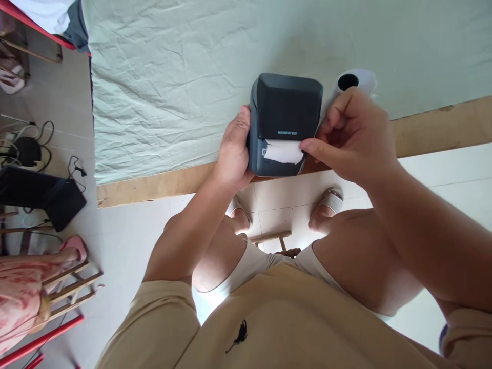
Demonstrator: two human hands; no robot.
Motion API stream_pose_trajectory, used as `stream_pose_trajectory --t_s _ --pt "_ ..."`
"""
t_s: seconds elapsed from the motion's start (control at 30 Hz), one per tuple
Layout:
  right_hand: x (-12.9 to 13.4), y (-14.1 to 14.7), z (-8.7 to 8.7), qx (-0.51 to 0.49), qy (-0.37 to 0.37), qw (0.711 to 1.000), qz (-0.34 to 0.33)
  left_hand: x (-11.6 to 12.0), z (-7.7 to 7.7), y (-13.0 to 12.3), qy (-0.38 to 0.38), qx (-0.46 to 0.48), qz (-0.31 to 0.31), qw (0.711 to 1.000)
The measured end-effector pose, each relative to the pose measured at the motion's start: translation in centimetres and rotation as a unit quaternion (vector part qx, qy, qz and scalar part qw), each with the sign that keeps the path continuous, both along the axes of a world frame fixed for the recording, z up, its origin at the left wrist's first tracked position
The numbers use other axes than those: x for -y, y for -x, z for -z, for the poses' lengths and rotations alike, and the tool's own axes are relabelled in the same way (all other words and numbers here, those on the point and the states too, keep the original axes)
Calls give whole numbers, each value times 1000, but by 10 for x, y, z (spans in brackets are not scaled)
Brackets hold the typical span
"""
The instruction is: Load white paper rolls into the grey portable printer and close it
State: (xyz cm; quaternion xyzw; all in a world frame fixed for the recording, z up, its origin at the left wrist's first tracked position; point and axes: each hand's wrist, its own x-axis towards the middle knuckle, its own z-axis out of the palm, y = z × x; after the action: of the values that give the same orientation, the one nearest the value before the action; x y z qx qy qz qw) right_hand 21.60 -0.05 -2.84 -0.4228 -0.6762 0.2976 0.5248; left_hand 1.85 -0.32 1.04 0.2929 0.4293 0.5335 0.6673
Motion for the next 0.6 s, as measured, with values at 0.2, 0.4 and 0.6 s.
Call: stream_pose_trajectory --t_s 0.2,0.4,0.6 --pt "4 25 -52 -35 -86 983 156 -2 7 1 -3 23 33 999" --pt "-9 16 -62 257 -132 951 111 1 5 2 -4 -5 47 999" --pt "-13 5 -68 350 -82 933 2 6 -8 -4 -13 -51 66 996"
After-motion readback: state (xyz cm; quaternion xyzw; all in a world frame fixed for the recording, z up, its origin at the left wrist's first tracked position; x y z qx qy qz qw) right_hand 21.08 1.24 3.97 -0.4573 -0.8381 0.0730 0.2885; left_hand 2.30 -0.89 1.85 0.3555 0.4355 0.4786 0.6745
